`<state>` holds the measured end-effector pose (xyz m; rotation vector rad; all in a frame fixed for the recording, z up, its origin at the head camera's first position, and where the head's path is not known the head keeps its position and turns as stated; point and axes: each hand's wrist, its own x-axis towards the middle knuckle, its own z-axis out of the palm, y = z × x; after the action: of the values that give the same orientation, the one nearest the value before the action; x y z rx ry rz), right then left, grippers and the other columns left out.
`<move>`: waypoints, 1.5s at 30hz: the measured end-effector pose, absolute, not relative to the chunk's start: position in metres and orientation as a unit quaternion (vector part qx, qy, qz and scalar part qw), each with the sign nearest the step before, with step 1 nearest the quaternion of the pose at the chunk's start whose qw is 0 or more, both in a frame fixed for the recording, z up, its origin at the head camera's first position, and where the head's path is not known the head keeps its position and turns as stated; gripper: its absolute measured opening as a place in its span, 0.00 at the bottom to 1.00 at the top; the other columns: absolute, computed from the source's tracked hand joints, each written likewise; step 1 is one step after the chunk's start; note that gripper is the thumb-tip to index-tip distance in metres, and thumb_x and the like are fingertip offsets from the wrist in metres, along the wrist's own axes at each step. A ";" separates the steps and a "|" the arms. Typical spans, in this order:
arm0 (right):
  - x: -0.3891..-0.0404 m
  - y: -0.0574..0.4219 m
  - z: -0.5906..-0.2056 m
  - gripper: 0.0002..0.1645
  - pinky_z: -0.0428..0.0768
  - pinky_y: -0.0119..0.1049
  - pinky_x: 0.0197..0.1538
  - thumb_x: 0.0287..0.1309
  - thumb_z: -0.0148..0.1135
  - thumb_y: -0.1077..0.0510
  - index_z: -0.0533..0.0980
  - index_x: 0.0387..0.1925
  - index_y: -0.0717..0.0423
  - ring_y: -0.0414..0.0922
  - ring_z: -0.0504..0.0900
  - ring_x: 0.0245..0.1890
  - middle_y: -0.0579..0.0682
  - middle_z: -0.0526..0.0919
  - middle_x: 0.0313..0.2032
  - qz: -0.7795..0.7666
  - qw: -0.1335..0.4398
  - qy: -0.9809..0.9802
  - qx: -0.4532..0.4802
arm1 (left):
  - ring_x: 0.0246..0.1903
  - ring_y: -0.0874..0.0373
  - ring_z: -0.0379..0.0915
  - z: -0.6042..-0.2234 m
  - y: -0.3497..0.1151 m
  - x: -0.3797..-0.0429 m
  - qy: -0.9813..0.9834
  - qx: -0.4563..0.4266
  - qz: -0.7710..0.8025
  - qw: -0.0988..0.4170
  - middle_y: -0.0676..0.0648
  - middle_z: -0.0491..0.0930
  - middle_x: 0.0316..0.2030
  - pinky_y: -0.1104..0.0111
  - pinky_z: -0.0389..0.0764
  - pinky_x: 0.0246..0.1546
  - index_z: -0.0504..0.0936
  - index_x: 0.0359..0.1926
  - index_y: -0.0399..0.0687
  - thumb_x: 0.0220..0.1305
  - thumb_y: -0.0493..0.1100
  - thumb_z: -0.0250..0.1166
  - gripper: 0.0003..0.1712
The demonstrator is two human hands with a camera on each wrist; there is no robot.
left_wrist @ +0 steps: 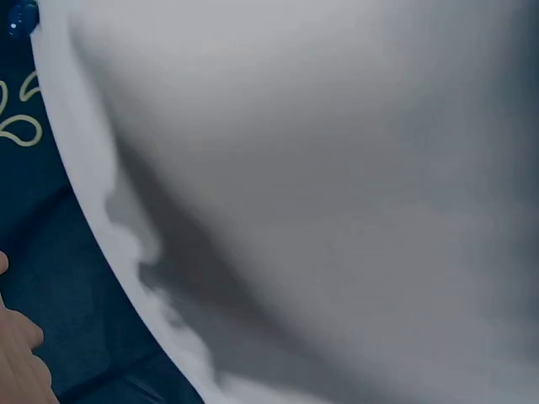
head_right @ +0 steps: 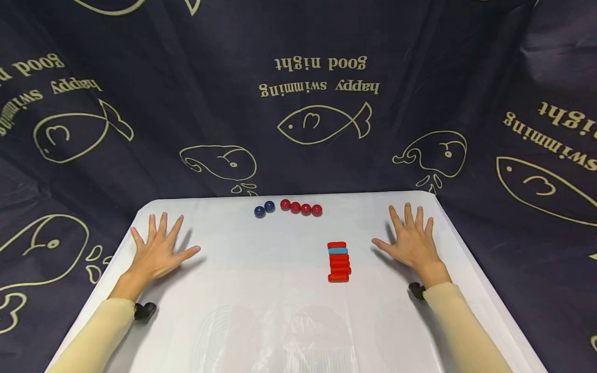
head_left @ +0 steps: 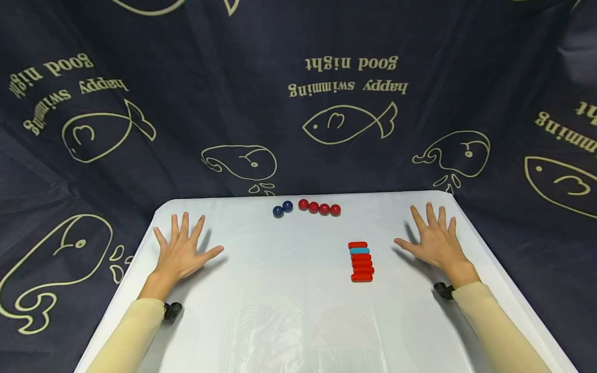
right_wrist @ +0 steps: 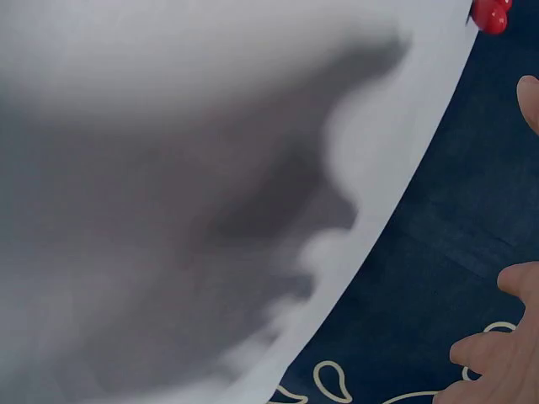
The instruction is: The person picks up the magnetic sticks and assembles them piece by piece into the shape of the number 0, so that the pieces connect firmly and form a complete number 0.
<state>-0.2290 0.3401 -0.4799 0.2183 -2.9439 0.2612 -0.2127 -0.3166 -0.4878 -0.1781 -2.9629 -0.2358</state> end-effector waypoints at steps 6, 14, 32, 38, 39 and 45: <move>-0.230 0.335 -0.477 0.67 0.41 0.82 0.68 0.54 0.60 0.19 0.51 0.81 0.54 0.81 0.41 0.75 0.76 0.46 0.77 0.090 0.090 -0.989 0.076 | 0.80 0.33 0.17 -0.481 -0.301 -0.217 -0.991 -0.064 -0.086 0.081 0.30 0.37 0.81 0.25 0.16 0.65 0.50 0.83 0.54 0.57 0.85 0.53 0.64; -0.234 0.325 -0.477 0.66 0.45 0.83 0.67 0.55 0.61 0.21 0.53 0.81 0.55 0.83 0.43 0.74 0.77 0.48 0.77 0.097 0.097 -0.987 0.087 | 0.80 0.35 0.17 -0.475 -0.276 -0.221 -0.990 -0.077 -0.093 0.068 0.34 0.34 0.82 0.26 0.19 0.66 0.48 0.83 0.57 0.57 0.87 0.52 0.65; -0.235 0.290 -0.467 0.64 0.47 0.78 0.71 0.57 0.69 0.31 0.49 0.82 0.53 0.80 0.41 0.75 0.73 0.46 0.78 0.177 0.040 -0.976 0.123 | 0.81 0.38 0.21 -0.459 -0.213 -0.218 -0.981 -0.103 -0.161 0.042 0.41 0.33 0.83 0.27 0.33 0.71 0.44 0.84 0.63 0.55 0.87 0.54 0.65; -0.233 0.281 -0.468 0.63 0.54 0.74 0.72 0.59 0.70 0.34 0.46 0.83 0.50 0.74 0.47 0.77 0.70 0.48 0.79 0.231 0.005 -0.964 0.130 | 0.81 0.38 0.25 -0.458 -0.191 -0.220 -0.973 -0.123 -0.189 0.050 0.41 0.39 0.83 0.30 0.42 0.73 0.47 0.83 0.63 0.53 0.87 0.55 0.66; -0.233 0.280 -0.469 0.62 0.56 0.74 0.71 0.60 0.70 0.35 0.47 0.83 0.51 0.72 0.50 0.77 0.69 0.49 0.79 0.242 0.000 -0.961 0.133 | 0.81 0.37 0.26 -0.458 -0.187 -0.220 -0.972 -0.126 -0.193 0.052 0.41 0.40 0.83 0.30 0.43 0.74 0.47 0.83 0.64 0.53 0.87 0.55 0.65; -0.234 0.272 -0.480 0.55 0.66 0.68 0.69 0.63 0.69 0.42 0.53 0.80 0.56 0.65 0.65 0.71 0.68 0.61 0.73 0.286 -0.017 -0.947 0.147 | 0.82 0.38 0.32 -0.460 -0.160 -0.222 -0.962 -0.142 -0.228 0.056 0.43 0.46 0.82 0.33 0.49 0.74 0.48 0.83 0.65 0.52 0.87 0.57 0.65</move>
<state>-0.2345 0.2723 -0.4801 0.4655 -3.0076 0.9098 -0.2224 -0.1605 -0.4597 -0.4316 -2.9177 -0.6930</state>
